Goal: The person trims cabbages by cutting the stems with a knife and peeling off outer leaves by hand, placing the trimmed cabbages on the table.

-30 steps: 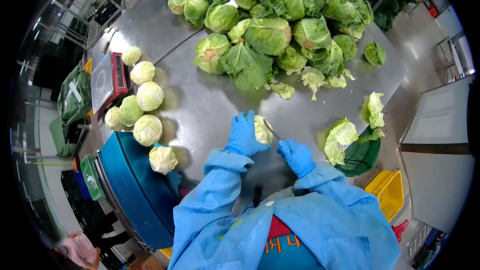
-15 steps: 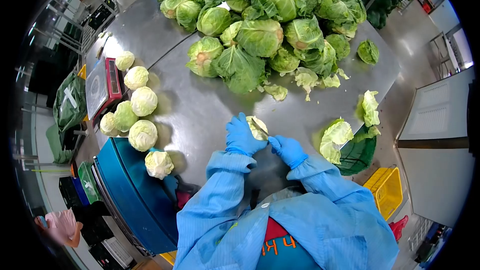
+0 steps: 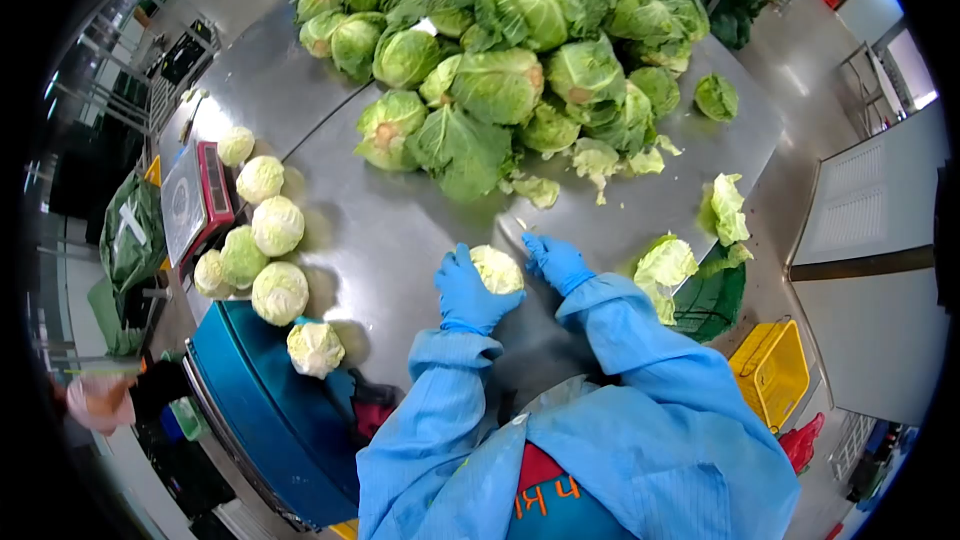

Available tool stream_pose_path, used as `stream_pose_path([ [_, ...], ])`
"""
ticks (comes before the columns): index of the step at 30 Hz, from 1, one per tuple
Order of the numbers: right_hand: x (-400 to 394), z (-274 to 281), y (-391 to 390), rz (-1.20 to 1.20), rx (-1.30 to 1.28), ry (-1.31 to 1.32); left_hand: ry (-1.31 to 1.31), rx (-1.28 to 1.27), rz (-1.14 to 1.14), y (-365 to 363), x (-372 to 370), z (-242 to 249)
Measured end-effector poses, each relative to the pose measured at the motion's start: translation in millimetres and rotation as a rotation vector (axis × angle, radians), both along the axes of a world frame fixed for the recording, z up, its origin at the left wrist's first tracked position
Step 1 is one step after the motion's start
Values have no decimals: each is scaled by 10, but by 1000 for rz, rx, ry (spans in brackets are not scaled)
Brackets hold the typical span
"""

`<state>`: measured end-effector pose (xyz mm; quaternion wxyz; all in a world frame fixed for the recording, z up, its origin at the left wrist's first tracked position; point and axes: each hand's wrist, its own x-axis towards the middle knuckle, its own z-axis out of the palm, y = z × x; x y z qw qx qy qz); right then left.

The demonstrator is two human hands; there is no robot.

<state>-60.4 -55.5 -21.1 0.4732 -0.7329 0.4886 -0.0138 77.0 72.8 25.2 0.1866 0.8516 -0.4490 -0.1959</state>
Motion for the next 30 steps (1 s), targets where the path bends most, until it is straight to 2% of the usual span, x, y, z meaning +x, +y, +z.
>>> stream_pose_path([
  [2, -38, 33, 210, -20, -72, -175, 9, -4, 3, 59, 14, -27],
  [5, 0, 380, 399, 10, -108, -399, 49, 13, 18, -28, 23, -42],
  [6, 9, 328, 346, 138, -135, -453, 65, 29, 18, -43, 25, -7],
  [9, 50, 236, 251, 378, -337, -370, 82, 24, -7, -42, 57, -57],
  [12, 64, 119, 282, 370, -383, -272, 78, -30, -43, 38, 93, -81],
  [15, 97, -144, 126, 26, -371, -233, 6, -212, -46, 168, 42, -24],
  [16, 42, -243, 13, -106, -175, -276, -33, -290, -37, 243, 32, -5],
  [17, -74, -314, -125, -232, 24, -316, 104, -309, -14, 332, 66, -27],
  [19, -399, -32, -266, -324, 686, -354, 383, -335, 38, 570, 172, -123],
  [22, -653, 38, -166, -550, 716, -203, 546, -526, 139, 783, 200, -295],
  [25, -890, 226, -152, -494, 933, -283, 549, -518, 81, 858, 311, -362],
  [26, -1081, 91, -139, -372, 1078, -622, 583, -513, 80, 891, 324, -356],
  [28, -1027, 140, -20, -477, 893, -442, 754, -509, 114, 874, 282, -308],
  [29, -1037, 164, 44, -533, 795, -355, 694, -499, 80, 871, 267, -321],
  [30, -937, 104, 176, -457, 466, -96, 636, -490, 40, 848, 249, -309],
])
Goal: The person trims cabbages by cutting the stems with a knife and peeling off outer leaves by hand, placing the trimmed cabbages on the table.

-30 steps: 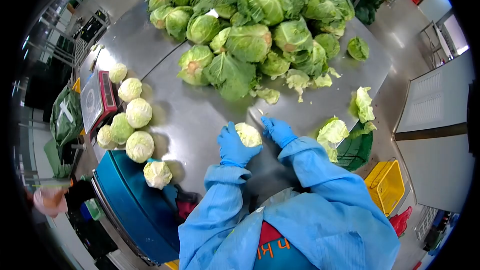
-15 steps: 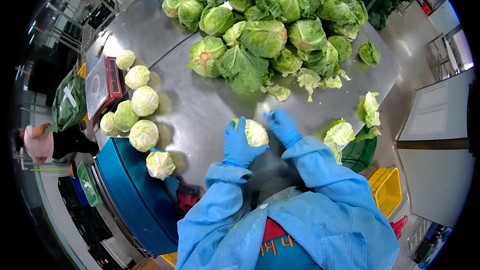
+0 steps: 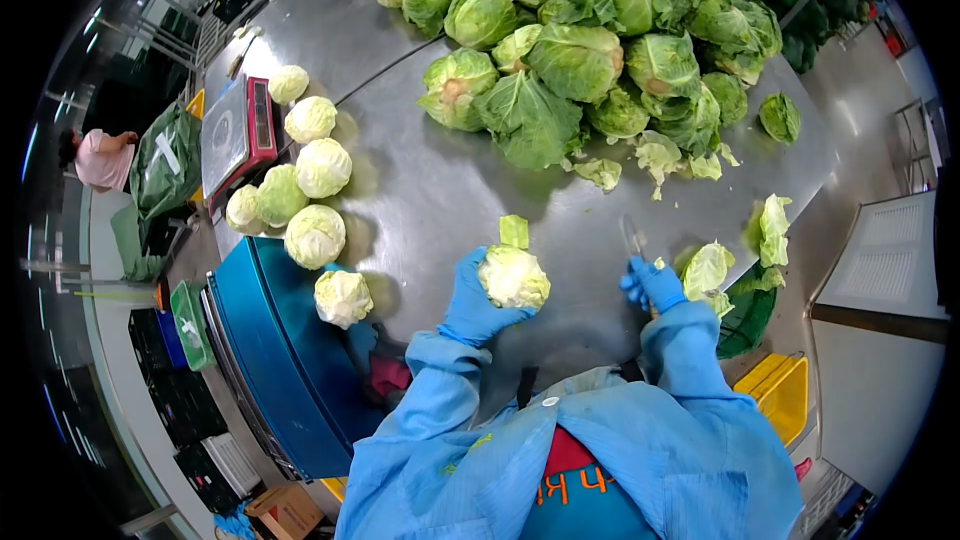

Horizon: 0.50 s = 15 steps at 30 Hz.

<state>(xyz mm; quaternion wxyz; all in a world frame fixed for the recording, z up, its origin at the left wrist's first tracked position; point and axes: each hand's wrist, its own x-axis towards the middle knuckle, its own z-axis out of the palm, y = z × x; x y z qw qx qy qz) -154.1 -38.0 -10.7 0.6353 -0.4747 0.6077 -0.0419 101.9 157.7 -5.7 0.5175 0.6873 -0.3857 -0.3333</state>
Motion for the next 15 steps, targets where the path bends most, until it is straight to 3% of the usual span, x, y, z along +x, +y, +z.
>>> stream_pose_path([
  [3, 69, 193, 66, 221, -137, 101, -353, 97, 35, -125, -171, 224],
  [4, 102, 257, 152, 159, -131, -41, -495, 156, 59, -133, -258, 323],
  [7, 276, 202, 490, 450, -564, -185, -299, 134, 64, -206, -448, 215],
  [10, 399, 258, 641, 716, -755, -76, -458, 168, 157, -208, -583, 193],
  [13, 461, 213, 658, 838, -802, 39, -359, 85, 168, -228, -541, 186],
  [15, 488, 141, 609, 829, -712, -37, -277, 94, 160, -237, -520, 166],
])
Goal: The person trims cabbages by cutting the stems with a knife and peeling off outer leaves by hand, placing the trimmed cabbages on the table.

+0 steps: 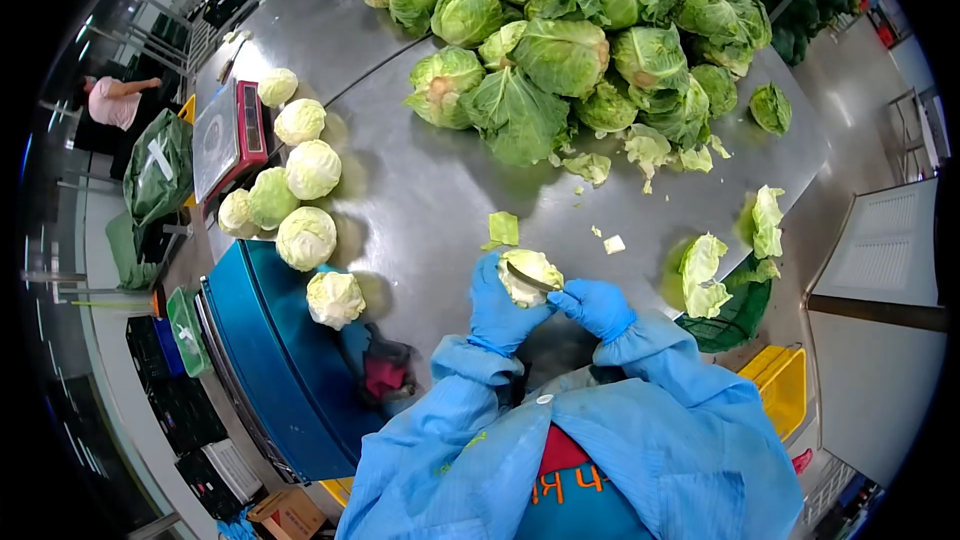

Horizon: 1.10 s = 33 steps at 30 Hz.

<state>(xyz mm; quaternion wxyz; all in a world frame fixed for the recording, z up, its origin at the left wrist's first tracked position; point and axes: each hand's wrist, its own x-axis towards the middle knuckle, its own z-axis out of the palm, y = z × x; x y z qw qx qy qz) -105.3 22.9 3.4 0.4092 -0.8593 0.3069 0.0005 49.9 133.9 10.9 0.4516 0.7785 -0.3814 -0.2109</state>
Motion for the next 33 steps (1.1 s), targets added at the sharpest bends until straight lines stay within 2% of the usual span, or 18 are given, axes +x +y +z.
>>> stream_pose_path([
  [4, 74, -45, -218, 65, 146, 16, 55, 35, -30, -23, 21, -14],
  [7, 175, 101, -316, 94, 131, 88, -52, 134, 1, -65, -27, 71],
  [10, 249, 146, -341, 132, 60, 207, -61, 257, 19, -101, -38, 42],
  [13, 226, 68, -318, 213, -80, 176, -74, 301, 6, -147, -37, 78],
  [16, 212, 18, -274, 193, -228, 118, -68, 332, 13, -173, -30, 71],
  [19, 233, 75, -244, -3, -24, 121, -45, 310, 15, -169, -52, 127],
  [22, 213, 68, -218, -43, -13, 129, -116, 300, 17, -155, -78, 94],
  [25, 228, 76, -210, -53, -133, 158, -66, 258, 49, -176, -119, 51],
  [28, 285, -49, -307, -259, -188, 107, -205, 277, 20, -160, -237, 144],
  [29, 266, -29, -318, -308, -108, 64, -194, 283, 30, -178, -234, 155],
  [33, 204, -57, -218, -292, -61, 8, -135, 251, 49, -113, -196, 109],
])
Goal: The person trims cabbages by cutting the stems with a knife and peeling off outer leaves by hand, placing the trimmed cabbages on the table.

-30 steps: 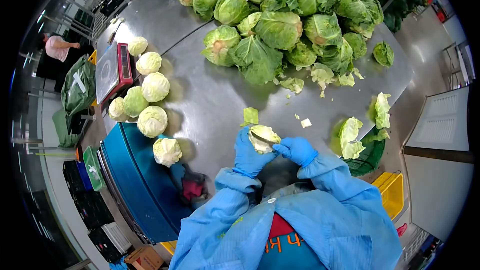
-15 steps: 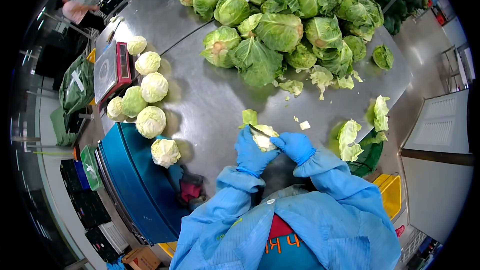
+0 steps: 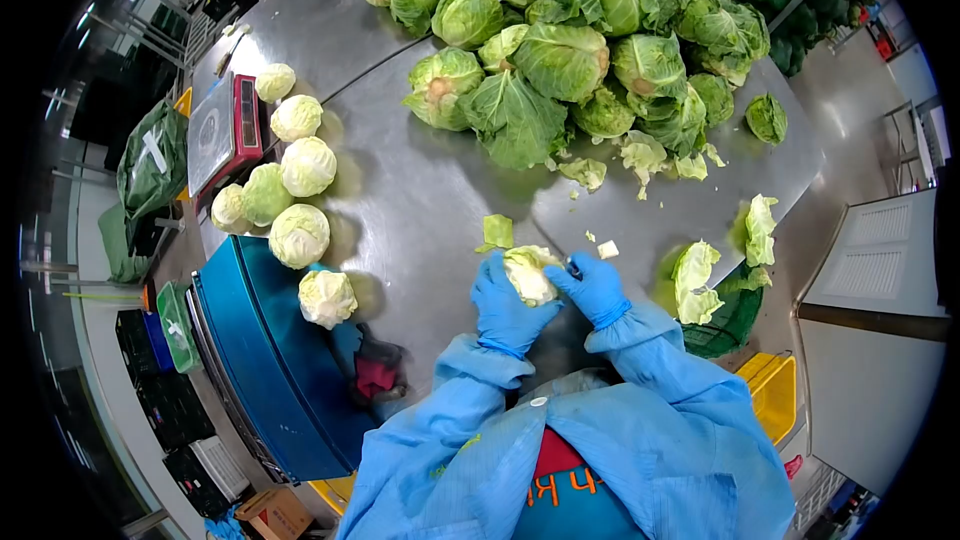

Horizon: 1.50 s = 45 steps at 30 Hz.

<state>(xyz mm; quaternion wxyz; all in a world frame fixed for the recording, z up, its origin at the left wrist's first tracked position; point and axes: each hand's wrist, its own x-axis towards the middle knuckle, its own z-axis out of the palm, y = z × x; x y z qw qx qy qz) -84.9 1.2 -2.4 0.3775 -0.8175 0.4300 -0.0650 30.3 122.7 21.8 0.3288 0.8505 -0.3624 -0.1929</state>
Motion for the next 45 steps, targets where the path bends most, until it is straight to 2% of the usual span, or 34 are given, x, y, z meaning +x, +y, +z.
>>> stream_pose_path([
  [2, 55, 189, 25, -86, -74, -72, -7, -24, -16, 12, 12, -10],
  [4, 83, 38, -68, 55, -32, -192, -68, -5, -58, 35, 46, 18],
  [7, 169, 52, -105, 176, 37, -259, 279, -123, -123, 95, 250, -51],
  [10, 205, 32, -27, 216, 113, -336, 97, -218, -143, 151, 358, -86],
  [11, 206, 1, -7, 220, 133, -374, 173, -209, -203, 174, 376, -86],
  [13, 231, -335, 50, -8, 561, -542, 328, -190, -328, 232, 392, -89],
  [14, 215, -507, 64, -131, 774, -620, 278, -200, -360, 269, 406, -110],
  [16, 141, -292, -26, -284, 1141, -515, 180, -222, -426, 354, 432, -171],
  [17, 121, -132, -77, -361, 1321, -450, 238, -266, -419, 397, 447, -167],
  [18, 221, 10, -58, -526, 1344, -621, 296, -310, -409, 446, 469, -157],
  [19, 171, -207, -140, -650, 1405, -785, 350, -354, -399, 495, 483, -152],
  [20, 128, -207, -245, -684, 1177, -700, 455, -383, -374, 568, 486, -313],
  [21, 104, -188, -347, -710, 948, -616, 380, -367, -392, 589, 520, -299],
  [23, 53, -110, -499, -495, 34, -466, 235, -336, -434, 623, 569, -237],
  [24, 38, -86, -540, -363, -416, -365, 274, -359, -419, 604, 566, -200],
  [26, -9, -97, -465, -161, -12, -302, 361, -405, -387, 556, 522, -147],
  [29, 131, 157, -106, 144, 529, -180, 299, -344, -422, 561, 562, -236],
  [34, 237, -175, 51, 275, 661, -239, 235, -239, -493, 530, 650, -138],
  [35, 224, -201, 9, 284, 682, -236, 228, -212, -506, 525, 662, -123],
  [36, 207, -222, -22, 416, 492, -336, 257, -197, -517, 530, 678, -125],
  [39, 167, -291, -142, 535, -77, -178, 360, -239, -532, 559, 684, -212],
  [42, 95, -576, -373, 407, -246, -113, 405, -351, -523, 664, 770, -282],
  [44, 34, -493, -539, 217, 45, -166, 360, -318, -543, 738, 832, -257],
  [45, 54, -510, -517, 224, 52, -167, 466, -299, -519, 780, 825, -283],
])
